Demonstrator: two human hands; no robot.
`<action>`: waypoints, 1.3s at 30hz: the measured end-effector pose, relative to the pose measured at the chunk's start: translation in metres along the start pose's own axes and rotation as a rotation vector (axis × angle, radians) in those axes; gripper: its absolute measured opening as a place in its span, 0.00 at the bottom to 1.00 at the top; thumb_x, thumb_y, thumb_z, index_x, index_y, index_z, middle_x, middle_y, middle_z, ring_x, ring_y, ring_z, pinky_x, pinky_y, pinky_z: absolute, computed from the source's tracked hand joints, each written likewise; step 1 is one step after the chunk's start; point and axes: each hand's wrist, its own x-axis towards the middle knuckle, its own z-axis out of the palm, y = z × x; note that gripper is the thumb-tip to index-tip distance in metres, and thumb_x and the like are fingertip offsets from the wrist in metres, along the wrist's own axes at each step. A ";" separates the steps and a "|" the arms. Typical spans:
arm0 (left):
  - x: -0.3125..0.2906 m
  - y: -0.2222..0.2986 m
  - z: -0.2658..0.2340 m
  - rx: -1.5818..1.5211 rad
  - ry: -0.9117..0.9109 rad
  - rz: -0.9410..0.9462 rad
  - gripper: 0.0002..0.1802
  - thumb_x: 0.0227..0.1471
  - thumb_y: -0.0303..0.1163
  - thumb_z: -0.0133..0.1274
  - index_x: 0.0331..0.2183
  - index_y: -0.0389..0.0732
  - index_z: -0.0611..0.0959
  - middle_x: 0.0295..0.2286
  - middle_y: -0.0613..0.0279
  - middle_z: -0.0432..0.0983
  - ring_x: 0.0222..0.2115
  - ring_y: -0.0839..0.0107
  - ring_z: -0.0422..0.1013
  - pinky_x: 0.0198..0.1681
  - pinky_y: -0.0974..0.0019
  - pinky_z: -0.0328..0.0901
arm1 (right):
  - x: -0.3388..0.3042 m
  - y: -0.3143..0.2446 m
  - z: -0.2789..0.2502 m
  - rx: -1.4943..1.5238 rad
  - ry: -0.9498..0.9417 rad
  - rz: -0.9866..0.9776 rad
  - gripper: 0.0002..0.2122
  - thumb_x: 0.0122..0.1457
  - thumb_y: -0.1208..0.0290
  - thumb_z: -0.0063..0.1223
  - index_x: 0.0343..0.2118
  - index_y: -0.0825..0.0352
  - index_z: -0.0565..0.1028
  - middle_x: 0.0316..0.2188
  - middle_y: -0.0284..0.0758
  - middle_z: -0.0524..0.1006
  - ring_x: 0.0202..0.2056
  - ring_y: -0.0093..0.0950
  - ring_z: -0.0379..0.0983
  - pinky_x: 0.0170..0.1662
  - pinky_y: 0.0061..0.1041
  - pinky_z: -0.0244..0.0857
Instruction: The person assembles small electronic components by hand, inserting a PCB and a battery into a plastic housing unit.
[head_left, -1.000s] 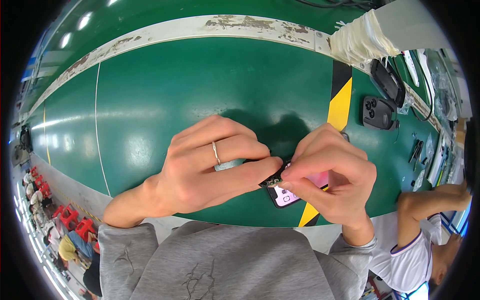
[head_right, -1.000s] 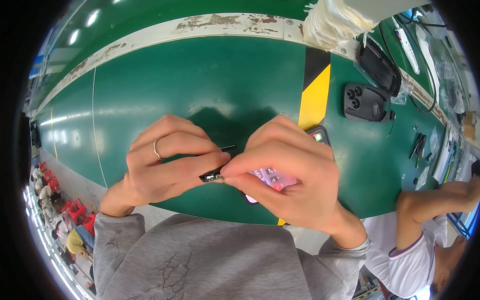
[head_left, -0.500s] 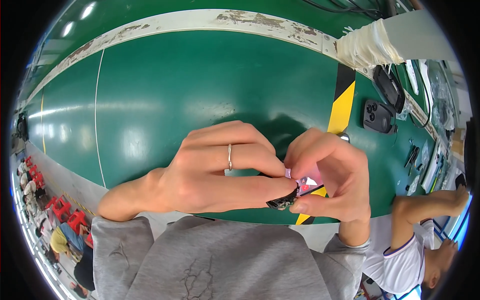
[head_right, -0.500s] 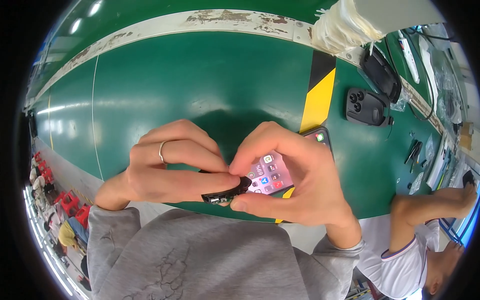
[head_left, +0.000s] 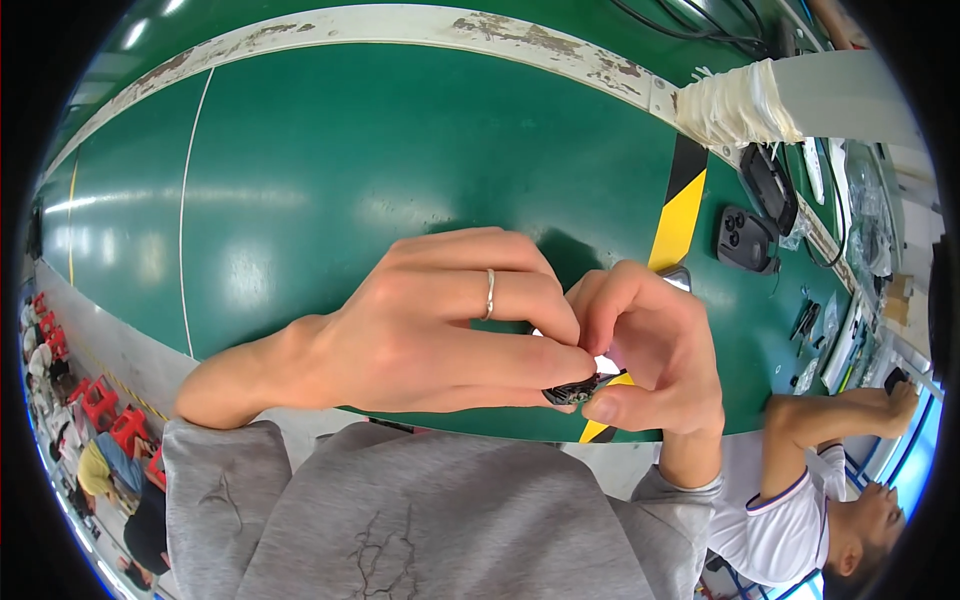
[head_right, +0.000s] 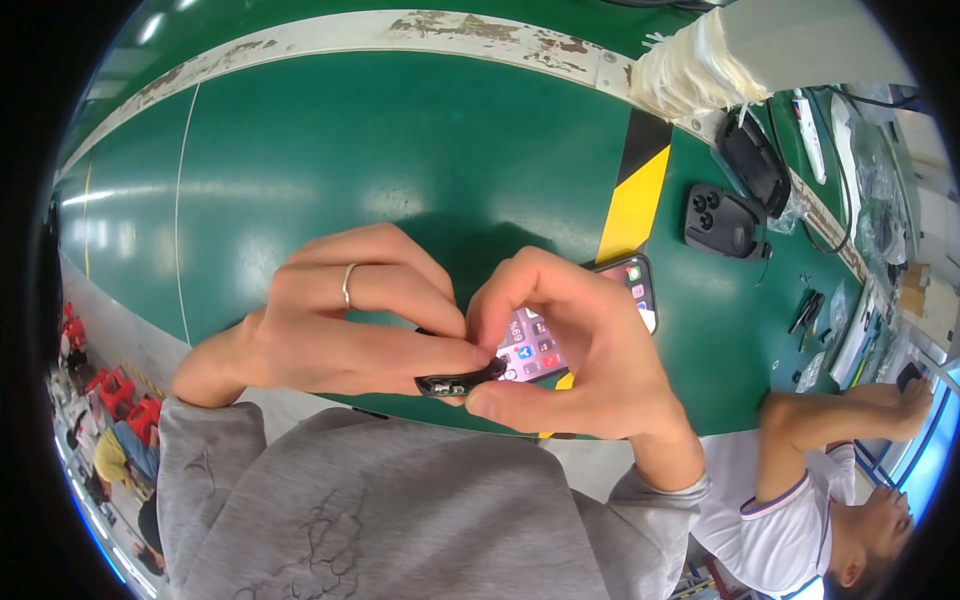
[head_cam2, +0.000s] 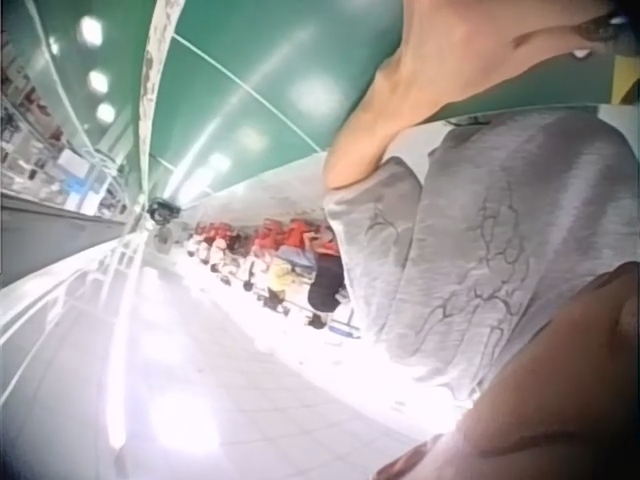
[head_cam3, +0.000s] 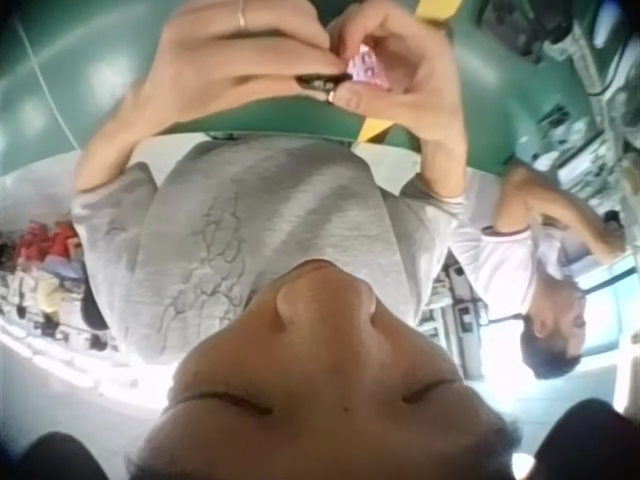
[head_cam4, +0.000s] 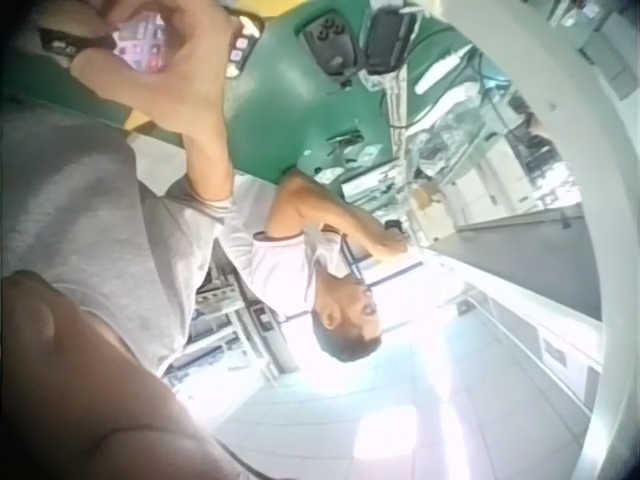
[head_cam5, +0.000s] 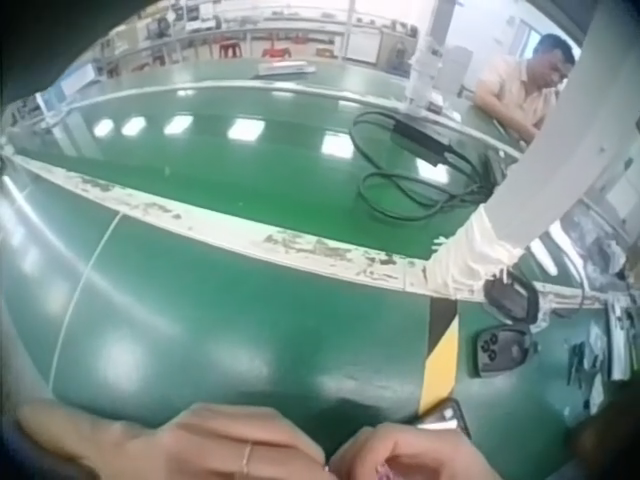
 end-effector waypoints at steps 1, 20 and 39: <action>-0.001 0.000 0.000 0.001 0.002 -0.002 0.11 0.36 0.30 0.66 0.29 0.40 0.87 0.27 0.67 0.77 0.27 0.70 0.72 0.25 0.72 0.67 | 0.000 0.000 0.001 0.000 -0.003 0.002 0.16 0.43 0.82 0.67 0.34 0.67 0.72 0.33 0.33 0.77 0.37 0.22 0.72 0.43 0.22 0.62; 0.020 0.018 -0.015 0.139 -0.094 -0.056 0.17 0.31 0.27 0.68 0.31 0.44 0.88 0.27 0.67 0.74 0.25 0.69 0.68 0.25 0.69 0.63 | -0.004 -0.005 0.006 -0.148 0.030 -0.056 0.13 0.49 0.79 0.64 0.34 0.67 0.70 0.34 0.32 0.73 0.39 0.21 0.71 0.44 0.21 0.64; 0.082 -0.020 0.046 -0.337 0.064 -0.697 0.08 0.57 0.22 0.52 0.40 0.33 0.75 0.30 0.61 0.74 0.28 0.77 0.70 0.33 0.73 0.66 | -0.010 -0.014 -0.057 -0.487 0.516 -0.563 0.08 0.49 0.76 0.62 0.33 0.67 0.76 0.30 0.30 0.77 0.41 0.24 0.68 0.46 0.26 0.64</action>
